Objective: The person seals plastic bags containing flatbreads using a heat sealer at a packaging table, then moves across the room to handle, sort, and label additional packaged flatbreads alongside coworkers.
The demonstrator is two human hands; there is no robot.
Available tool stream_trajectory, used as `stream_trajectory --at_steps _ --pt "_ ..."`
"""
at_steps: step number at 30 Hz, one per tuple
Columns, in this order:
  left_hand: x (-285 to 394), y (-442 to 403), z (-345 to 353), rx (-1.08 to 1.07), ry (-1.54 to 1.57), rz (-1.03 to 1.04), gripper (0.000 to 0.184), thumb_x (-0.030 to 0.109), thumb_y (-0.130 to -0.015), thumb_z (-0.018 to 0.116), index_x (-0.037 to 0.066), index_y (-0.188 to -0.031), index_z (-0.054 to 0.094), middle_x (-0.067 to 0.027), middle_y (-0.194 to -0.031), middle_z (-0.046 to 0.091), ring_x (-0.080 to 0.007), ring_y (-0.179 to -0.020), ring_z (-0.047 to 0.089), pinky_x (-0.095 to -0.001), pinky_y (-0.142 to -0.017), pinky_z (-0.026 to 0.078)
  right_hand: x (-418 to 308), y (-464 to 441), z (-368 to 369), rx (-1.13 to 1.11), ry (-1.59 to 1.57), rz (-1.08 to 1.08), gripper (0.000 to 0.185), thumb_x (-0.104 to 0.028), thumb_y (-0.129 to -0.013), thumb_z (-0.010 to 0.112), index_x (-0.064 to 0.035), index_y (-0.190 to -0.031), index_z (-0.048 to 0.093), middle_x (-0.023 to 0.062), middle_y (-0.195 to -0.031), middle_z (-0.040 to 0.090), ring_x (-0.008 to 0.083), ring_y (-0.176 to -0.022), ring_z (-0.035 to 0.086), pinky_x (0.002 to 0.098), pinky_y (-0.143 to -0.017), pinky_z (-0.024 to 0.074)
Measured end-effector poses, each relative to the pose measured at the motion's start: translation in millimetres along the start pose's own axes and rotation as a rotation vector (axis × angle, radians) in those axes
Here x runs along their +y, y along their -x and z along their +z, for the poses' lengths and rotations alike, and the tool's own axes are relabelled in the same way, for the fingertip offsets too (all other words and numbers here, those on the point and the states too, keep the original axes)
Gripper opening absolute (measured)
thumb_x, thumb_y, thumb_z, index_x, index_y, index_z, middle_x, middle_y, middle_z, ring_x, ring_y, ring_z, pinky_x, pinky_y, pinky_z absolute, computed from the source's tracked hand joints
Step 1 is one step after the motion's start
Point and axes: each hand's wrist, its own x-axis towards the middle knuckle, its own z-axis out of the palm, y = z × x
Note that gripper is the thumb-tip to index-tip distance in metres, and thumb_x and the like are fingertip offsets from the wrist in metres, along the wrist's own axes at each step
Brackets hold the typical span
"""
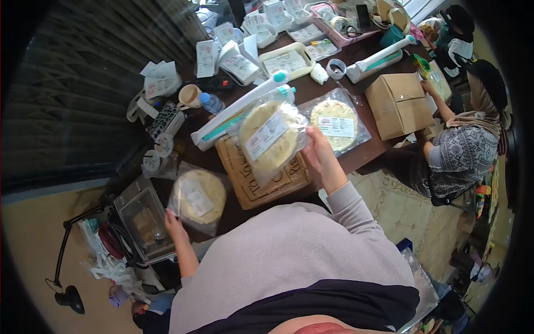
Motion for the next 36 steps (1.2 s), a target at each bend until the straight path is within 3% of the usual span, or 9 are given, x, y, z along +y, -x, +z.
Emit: stream_trajectory --at_steps 3,9,15,17,19,23,27,31,36 --pt "53 22 31 -0.112 0.222 -0.008 0.042 0.039 -0.096 0.051 0.007 -0.123 0.05 -0.0102 -0.128 0.053 -0.0241 -0.119 0.049 -0.0425 -0.102 0.037 -50 -5 -26 0.127 -0.21 -0.083 0.029 -0.019 -0.093 0.051 0.0002 -0.114 0.055 0.0108 -0.117 0.061 0.0229 -0.109 0.058 0.038 -0.097 0.0435" --pt "105 58 69 -0.179 0.13 0.238 0.034 0.027 -0.099 0.047 -0.002 -0.115 0.057 -0.011 -0.118 0.06 -0.0206 -0.111 0.055 -0.0358 -0.095 0.044 -120 -14 -157 0.256 -0.181 -0.18 0.033 -0.023 -0.091 0.049 -0.0009 -0.115 0.055 0.0125 -0.111 0.062 0.025 -0.106 0.058 0.039 -0.093 0.0461" --pt "184 115 106 -0.541 -0.111 0.334 0.035 0.026 -0.099 0.047 -0.005 -0.105 0.06 -0.0138 -0.106 0.064 -0.0194 -0.09 0.063 -0.0311 -0.082 0.05 -126 -27 -224 1.082 0.401 -0.228 0.034 -0.022 -0.092 0.054 0.003 -0.115 0.053 0.0134 -0.116 0.058 0.0267 -0.107 0.057 0.0374 -0.093 0.0456" --pt "204 144 136 -0.675 -0.207 0.42 0.031 0.025 -0.095 0.052 -0.004 -0.092 0.064 -0.0146 -0.099 0.066 -0.0179 -0.081 0.063 -0.0281 -0.075 0.049 -120 -31 -226 0.86 1.329 -0.733 0.041 -0.022 -0.089 0.062 0.0014 -0.12 0.048 0.0168 -0.12 0.054 0.0314 -0.106 0.056 0.0401 -0.094 0.0428" --pt "224 164 169 -0.927 -0.343 0.451 0.03 0.022 -0.093 0.055 -0.004 -0.083 0.065 -0.0145 -0.094 0.068 -0.0181 -0.078 0.063 -0.0271 -0.073 0.048 -119 -33 -146 0.412 1.435 -0.93 0.05 -0.015 -0.084 0.068 -0.0013 -0.126 0.045 0.0165 -0.116 0.055 0.029 -0.107 0.055 0.0385 -0.094 0.0424" --pt "237 195 257 -1.282 -0.642 0.628 0.016 0.006 -0.083 0.062 -0.002 -0.069 0.061 -0.0144 -0.088 0.069 -0.0177 -0.063 0.061 -0.0249 -0.058 0.046 -130 2 49 -0.832 1.195 -0.437 0.08 -0.044 -0.08 0.069 -0.0049 -0.141 0.034 0.019 -0.135 0.044 0.034 -0.12 0.047 0.0422 -0.103 0.0363" --pt "242 206 300 -1.388 -0.742 0.861 0.016 0.005 -0.079 0.066 -0.001 -0.067 0.059 -0.0132 -0.088 0.068 -0.0163 -0.059 0.06 -0.0247 -0.053 0.046 -129 12 112 -1.365 1.298 0.012 0.048 -0.037 -0.092 0.057 -0.0037 -0.126 0.052 0.0228 -0.107 0.061 0.0393 -0.094 0.059 0.0435 -0.083 0.0471" --pt "233 189 303 -1.294 -0.501 0.827 0.028 0.026 -0.088 0.063 0.0 -0.076 0.062 -0.017 -0.1 0.065 -0.0192 -0.077 0.063 -0.0302 -0.07 0.048 -137 3 114 -1.337 1.208 -0.014 0.034 -0.029 -0.098 0.047 -0.0017 -0.11 0.062 0.0237 -0.08 0.064 0.042 -0.074 0.06 0.0428 -0.067 0.0485" --pt "172 100 261 -1.109 -0.128 0.373 0.081 0.067 -0.09 0.034 -0.005 -0.12 0.053 -0.0232 -0.13 0.05 -0.0322 -0.124 0.047 -0.0436 -0.107 0.03 -144 -10 98 -1.104 0.798 0.151 0.034 -0.023 -0.099 0.044 -0.0019 -0.119 0.062 0.008 -0.117 0.064 0.0151 -0.107 0.058 0.0296 -0.095 0.0436"
